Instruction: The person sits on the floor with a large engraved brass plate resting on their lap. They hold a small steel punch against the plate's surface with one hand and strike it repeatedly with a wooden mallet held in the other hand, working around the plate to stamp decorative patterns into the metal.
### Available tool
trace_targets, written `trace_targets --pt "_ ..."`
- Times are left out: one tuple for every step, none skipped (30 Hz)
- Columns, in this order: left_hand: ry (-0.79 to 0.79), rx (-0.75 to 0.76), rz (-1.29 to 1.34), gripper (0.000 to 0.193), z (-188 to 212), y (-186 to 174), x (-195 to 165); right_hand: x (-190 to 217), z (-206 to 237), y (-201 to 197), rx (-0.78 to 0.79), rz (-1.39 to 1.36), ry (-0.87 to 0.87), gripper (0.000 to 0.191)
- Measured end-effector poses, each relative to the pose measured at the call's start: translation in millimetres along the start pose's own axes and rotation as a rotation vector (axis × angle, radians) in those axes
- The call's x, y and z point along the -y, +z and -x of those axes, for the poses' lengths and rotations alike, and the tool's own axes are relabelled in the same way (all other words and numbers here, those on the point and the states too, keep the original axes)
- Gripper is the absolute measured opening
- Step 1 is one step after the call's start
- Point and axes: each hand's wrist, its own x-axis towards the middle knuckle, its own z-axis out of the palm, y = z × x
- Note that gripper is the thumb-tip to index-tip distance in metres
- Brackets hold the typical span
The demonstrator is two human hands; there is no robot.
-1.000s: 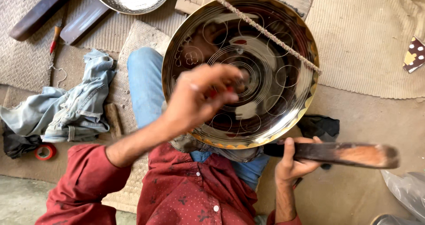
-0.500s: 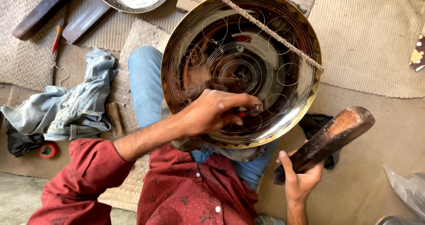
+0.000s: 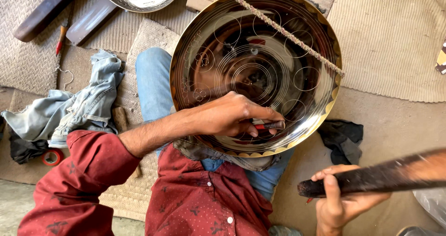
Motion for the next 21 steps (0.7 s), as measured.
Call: trace_targets --pt "-0.025 0.015 -0.005 0.060 -0.5 -0.2 -0.3 2.8 0.7 0.6 -0.018 -0.073 0.013 0.092" --pt "-0.005 0.019 -0.001 0.060 -0.8 -0.7 -0.3 4.9 0.5 1.3 -0.036 -0.147 0.026 0.095" --pt "0.014 0.023 0.006 0.061 -1.3 -0.5 -0.3 6.6 1.0 1.6 -0.007 -0.107 0.018 0.093" --pt "0.032 0.025 0.013 0.061 -1.6 -0.6 -0.3 7.8 0.4 1.9 0.023 -0.068 0.010 0.092" --pt "0.033 0.039 0.023 0.060 -2.9 0.0 0.1 8.1 0.0 2.0 0.041 0.021 0.028 0.089" --pt "0.034 0.051 0.033 0.060 -4.2 0.5 0.5 8.2 -0.9 2.4 0.062 0.110 0.045 0.085" --pt "0.035 0.063 0.040 0.060 -5.1 0.6 0.9 7.5 -2.1 2.8 0.074 0.246 0.087 0.081" --pt "0.068 0.064 0.015 0.060 -5.6 0.5 1.4 6.7 -3.8 3.5 0.139 0.420 0.052 0.080" --pt "0.101 0.065 -0.012 0.061 -6.4 0.7 1.7 5.5 -5.2 4.7 0.198 0.591 0.005 0.079" --pt "0.134 0.067 -0.039 0.061 -6.6 0.7 1.9 4.6 -7.2 5.9 0.310 0.798 -0.123 0.083" --pt "0.120 0.077 -0.030 0.061 -6.5 0.6 1.8 3.9 -8.5 7.7 0.421 1.003 -0.254 0.086" --pt "0.106 0.087 -0.018 0.062 -6.0 0.9 1.4 4.0 -9.5 9.7 0.378 0.882 -0.201 0.085" --pt "0.092 0.098 -0.008 0.062 -5.9 1.1 0.9 4.3 -10.0 11.8 0.335 0.759 -0.149 0.083" --pt "0.093 0.083 -0.034 0.062 -5.1 1.4 0.0 5.3 -10.9 13.5 0.294 0.636 -0.094 0.081" --pt "0.090 0.067 -0.057 0.061 -3.6 2.2 -1.5 6.9 -11.7 14.5 0.231 0.496 0.012 0.080" --pt "0.088 0.053 -0.079 0.061 -2.0 2.8 -3.1 8.6 -13.0 15.2 0.166 0.356 0.117 0.079" --pt "0.069 0.054 -0.067 0.061 -1.8 3.9 -4.4 10.3 -14.3 15.1 0.095 0.216 0.219 0.078" --pt "0.054 0.056 -0.058 0.060 -2.2 4.1 -5.0 11.5 -15.9 15.0 0.232 0.460 0.084 0.078" --pt "0.039 0.057 -0.052 0.060 -2.4 4.3 -5.5 12.5 -18.0 13.7 0.368 0.702 -0.056 0.078" --pt "0.026 0.051 -0.061 0.059 -1.2 4.7 -6.5 12.7 -19.0 13.3 0.506 0.942 -0.198 0.078" --pt "0.013 0.046 -0.070 0.059 -0.7 5.4 -7.1 12.3 -20.4 12.2 0.447 0.761 -0.058 0.076"
